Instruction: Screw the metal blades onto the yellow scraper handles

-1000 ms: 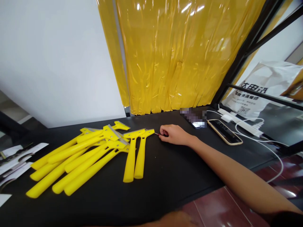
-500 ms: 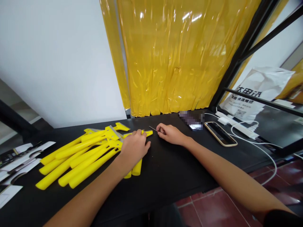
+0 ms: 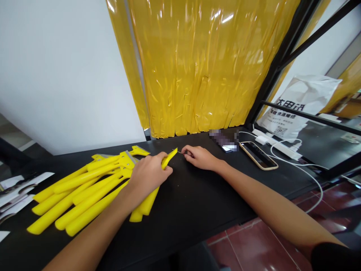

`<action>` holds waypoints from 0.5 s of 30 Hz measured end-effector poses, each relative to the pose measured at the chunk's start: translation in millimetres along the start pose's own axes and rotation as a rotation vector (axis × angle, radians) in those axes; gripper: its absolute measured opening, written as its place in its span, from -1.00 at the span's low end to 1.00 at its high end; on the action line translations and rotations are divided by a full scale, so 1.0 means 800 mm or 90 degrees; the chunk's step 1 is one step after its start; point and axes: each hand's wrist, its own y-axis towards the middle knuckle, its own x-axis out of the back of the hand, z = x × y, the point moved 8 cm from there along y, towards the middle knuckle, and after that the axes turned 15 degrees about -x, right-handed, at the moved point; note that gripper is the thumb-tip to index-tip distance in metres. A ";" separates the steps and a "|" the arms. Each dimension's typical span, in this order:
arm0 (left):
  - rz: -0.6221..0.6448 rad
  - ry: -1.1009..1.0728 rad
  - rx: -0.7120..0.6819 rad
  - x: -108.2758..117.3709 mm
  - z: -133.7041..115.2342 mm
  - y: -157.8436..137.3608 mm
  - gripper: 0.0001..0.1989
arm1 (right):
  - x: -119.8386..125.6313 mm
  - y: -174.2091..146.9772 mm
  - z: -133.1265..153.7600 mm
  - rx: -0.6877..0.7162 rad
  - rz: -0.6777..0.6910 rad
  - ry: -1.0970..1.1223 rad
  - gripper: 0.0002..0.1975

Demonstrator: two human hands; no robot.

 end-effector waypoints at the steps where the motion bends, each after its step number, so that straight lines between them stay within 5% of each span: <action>1: -0.022 -0.052 0.016 0.004 0.002 0.000 -0.62 | 0.000 0.000 0.000 0.001 -0.003 0.011 -0.77; 9: -0.065 -0.812 0.119 -0.026 0.009 0.007 -0.93 | 0.052 -0.004 -0.012 -0.029 -0.228 0.301 -0.72; 15: -0.030 -0.936 0.128 -0.041 0.009 0.008 -0.78 | 0.068 -0.012 -0.010 -0.037 -0.231 0.569 -0.64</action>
